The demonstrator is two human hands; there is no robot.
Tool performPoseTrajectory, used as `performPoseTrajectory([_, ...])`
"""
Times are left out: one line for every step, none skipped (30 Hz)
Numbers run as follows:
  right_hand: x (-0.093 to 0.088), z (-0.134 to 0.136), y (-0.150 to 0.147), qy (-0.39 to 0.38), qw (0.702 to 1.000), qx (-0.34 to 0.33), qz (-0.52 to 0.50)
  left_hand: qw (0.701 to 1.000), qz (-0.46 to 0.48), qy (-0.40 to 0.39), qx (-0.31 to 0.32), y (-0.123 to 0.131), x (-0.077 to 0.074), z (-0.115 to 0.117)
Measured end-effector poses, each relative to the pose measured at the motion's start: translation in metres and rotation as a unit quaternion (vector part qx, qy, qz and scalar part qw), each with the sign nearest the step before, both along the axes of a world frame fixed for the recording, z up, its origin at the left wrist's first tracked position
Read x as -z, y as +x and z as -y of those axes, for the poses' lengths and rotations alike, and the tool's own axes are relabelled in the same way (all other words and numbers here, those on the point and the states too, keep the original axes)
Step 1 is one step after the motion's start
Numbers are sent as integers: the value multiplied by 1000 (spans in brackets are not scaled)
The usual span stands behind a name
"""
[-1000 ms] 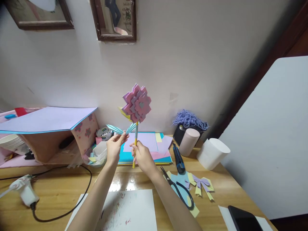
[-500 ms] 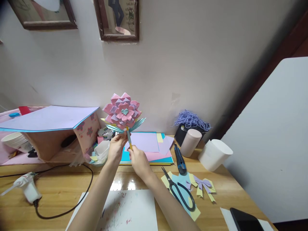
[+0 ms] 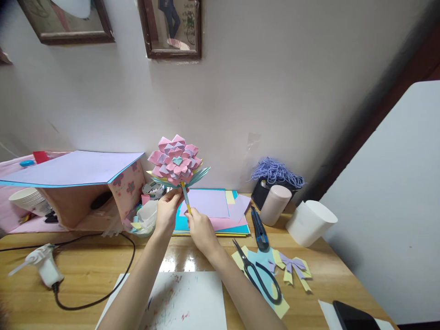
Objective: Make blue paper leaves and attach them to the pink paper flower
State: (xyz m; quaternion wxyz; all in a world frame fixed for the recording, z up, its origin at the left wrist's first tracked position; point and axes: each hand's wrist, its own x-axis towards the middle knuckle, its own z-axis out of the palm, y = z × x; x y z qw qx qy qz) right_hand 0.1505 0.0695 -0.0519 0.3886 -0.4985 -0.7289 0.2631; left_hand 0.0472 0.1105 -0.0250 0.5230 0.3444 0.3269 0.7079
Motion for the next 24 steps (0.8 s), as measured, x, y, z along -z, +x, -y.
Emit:
performPoseTrajectory([0,0,0,0,1000,-2,3,1000,2,-3,-8,0,0,0])
performPoseTrajectory([1,0,0,2,1000,-4,5,1000,5,-6,-18,0,0,0])
performPoseTrajectory([1,1,0,4,1000,-7,7,999,9,-9,-29,0,0,0])
performPoseTrajectory([1,1,-1,6,1000,-11,10,999,13,-14,-40,0,0,1])
performPoseTrajectory([2,2,-1,8,1000,-14,13,998,18,-19,-51,0,0,1])
performPoseTrajectory([2,2,-1,10,1000,-17,14,998,21,-24,-61,0,0,1])
performPoseTrajectory([1,3,-2,12,1000,-20,14,997,24,-27,-67,0,0,1])
performPoseTrajectory([1,3,-3,13,1000,-22,14,997,27,-29,-73,0,0,2])
performPoseTrajectory([1,4,-3,13,1000,-23,12,996,31,-29,-78,0,0,2])
performPoseTrajectory([1,4,-4,14,1000,-24,11,996,35,-29,-83,0,0,2])
performPoseTrajectory([0,5,-4,14,1000,-25,9,995,39,-27,-86,0,0,2])
performPoseTrajectory([0,6,-5,14,1000,-26,9,995,44,-26,-87,1,0,2])
performPoseTrajectory([-1,6,-5,15,999,-27,8,995,48,-26,-85,1,0,2])
performPoseTrajectory([-1,6,-5,14,999,-28,8,995,51,-26,-81,1,0,2])
performPoseTrajectory([-2,7,-5,13,1000,-27,7,995,54,-27,-77,1,0,1])
performPoseTrajectory([-2,7,-5,11,1000,-26,4,995,56,-29,-71,1,0,1])
performPoseTrajectory([-2,6,-5,9,1000,-24,0,996,58,-30,-65,1,0,1])
performPoseTrajectory([-2,6,-4,6,1000,-22,-4,996,60,-29,-60,1,0,0])
performPoseTrajectory([-2,6,-4,3,1000,-20,-9,996,62,-26,-55,1,0,-1])
performPoseTrajectory([-2,5,-4,0,1000,-19,-14,996,64,-23,-50,1,1,-1])
performPoseTrajectory([-1,4,-4,-1,1000,-17,-18,997,66,-20,-45,1,1,-2])
performPoseTrajectory([0,3,-4,-3,1000,-16,-21,997,68,-17,-41,1,2,-2])
performPoseTrajectory([1,2,-4,-3,1000,-14,-23,997,69,-17,-38,1,2,-2])
performPoseTrajectory([2,2,-4,-3,1000,-12,-24,997,69,-18,-34,1,3,-3])
